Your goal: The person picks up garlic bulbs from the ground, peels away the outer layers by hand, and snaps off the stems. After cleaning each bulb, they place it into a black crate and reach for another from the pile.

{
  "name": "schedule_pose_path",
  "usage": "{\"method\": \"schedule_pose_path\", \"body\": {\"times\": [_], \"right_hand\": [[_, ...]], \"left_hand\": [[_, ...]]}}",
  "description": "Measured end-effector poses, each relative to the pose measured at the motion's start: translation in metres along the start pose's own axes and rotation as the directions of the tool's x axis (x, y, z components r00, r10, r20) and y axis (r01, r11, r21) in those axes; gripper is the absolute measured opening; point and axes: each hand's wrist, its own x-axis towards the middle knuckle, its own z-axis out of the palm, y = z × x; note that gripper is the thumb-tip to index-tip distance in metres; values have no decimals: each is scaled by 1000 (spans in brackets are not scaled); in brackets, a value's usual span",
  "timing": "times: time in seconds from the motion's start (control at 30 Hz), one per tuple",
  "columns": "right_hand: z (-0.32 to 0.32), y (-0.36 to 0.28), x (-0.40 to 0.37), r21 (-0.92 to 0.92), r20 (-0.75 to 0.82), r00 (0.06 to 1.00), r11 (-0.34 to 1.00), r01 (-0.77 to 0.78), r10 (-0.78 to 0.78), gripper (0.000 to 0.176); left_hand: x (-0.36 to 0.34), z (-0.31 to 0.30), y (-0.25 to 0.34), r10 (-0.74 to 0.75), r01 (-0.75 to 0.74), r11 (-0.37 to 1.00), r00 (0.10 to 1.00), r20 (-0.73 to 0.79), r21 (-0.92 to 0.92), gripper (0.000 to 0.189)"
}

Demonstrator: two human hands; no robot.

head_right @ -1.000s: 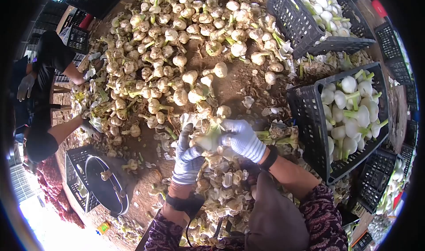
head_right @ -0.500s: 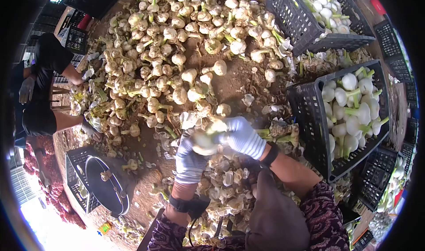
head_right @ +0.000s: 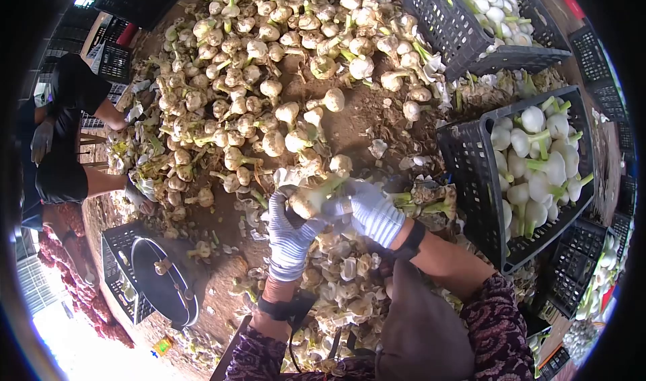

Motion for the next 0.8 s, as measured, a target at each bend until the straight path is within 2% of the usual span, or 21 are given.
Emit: {"method": "schedule_pose_path", "body": {"times": [0.07, 0.13, 0.17, 0.2, 0.23, 0.27, 0.33, 0.37, 0.4, 0.47, 0.5, 0.53, 0.57, 0.6, 0.63, 0.67, 0.7, 0.73, 0.8], "right_hand": [[3, -3, -2, 28, 28, 999, 999, -34, 33, 25], [-10, 9, 5, -47, -1, 993, 992, 118, -118, 25], [-15, 13, 4, -45, -5, 993, 992, 119, -120, 25], [-13, 11, 1, -408, 5, 970, 885, 224, -243, 23], [-11, 8, -1, -712, 63, 936, 641, 286, -347, 21], [-7, 3, -3, -712, 62, 936, 641, 285, -346, 21], [0, -10, -5, -890, 204, 859, 277, 362, -469, 23], [-22, 2, 7, -894, 323, 793, 109, 435, -517, 27], [-6, -4, 1, -869, 370, 734, 69, 491, -570, 27], [-29, 7, 10, -847, 529, 603, -335, 412, -597, 33], [-28, 5, 8, -847, 529, 604, -333, 413, -596, 33], [-25, 0, 6, -898, 421, 697, -159, 410, -580, 32], [-24, -4, 5, -924, 312, 781, 18, 382, -541, 30], [-37, -4, 10, -948, 316, 765, -148, 283, -561, 29], [-46, -10, 13, -962, 262, 822, -206, 180, -505, 30], [-53, -15, 14, -960, 199, 869, -268, 80, -453, 31], [-55, -15, 9, -942, 217, 866, 137, 308, -450, 36], [-24, -30, -2, -735, 157, 934, 594, 328, -322, 41], [-16, -32, -1, -716, 165, 963, 646, 265, -211, 40]], "left_hand": [[-1, 3, 3, -18, 23, 971, 1000, -23, 236, 57], [-1, 3, 4, -9, 18, 978, 999, -43, 206, 55], [1, 0, 5, -103, 103, 995, 992, -71, -11, 53], [4, -2, 4, -199, 177, 957, 977, -77, -231, 50], [6, -2, -2, -204, 179, 953, 975, -82, -243, 49], [7, -8, -10, -205, 180, 953, 975, -82, -243, 49], [12, -13, -14, -338, 321, 843, 940, 38, -432, 49], [9, -9, -17, -366, 312, 840, 930, -39, -444, 51], [7, -7, -15, -366, 312, 839, 930, -38, -445, 51], [2, -8, -12, -415, 352, 766, 910, 6, -538, 53], [1, -7, -13, -418, 352, 788, 908, -19, -505, 56], [0, -10, -12, -417, 349, 790, 909, -23, -504, 56], [-1, -13, -11, -422, 379, 765, 906, 40, -520, 58], [-1, -16, -11, -423, 410, 739, 900, 106, -534, 59], [-1, -19, -12, -432, 435, 666, 887, 163, -606, 61], [1, -19, -12, -428, 435, 668, 888, 166, -604, 61], [-1, -20, -9, -414, 416, 717, 900, 138, -559, 61], [-1, -18, -8, -395, 397, 762, 911, 118, -512, 61], [3, -13, -8, -372, 375, 804, 923, 102, -462, 62]]}}
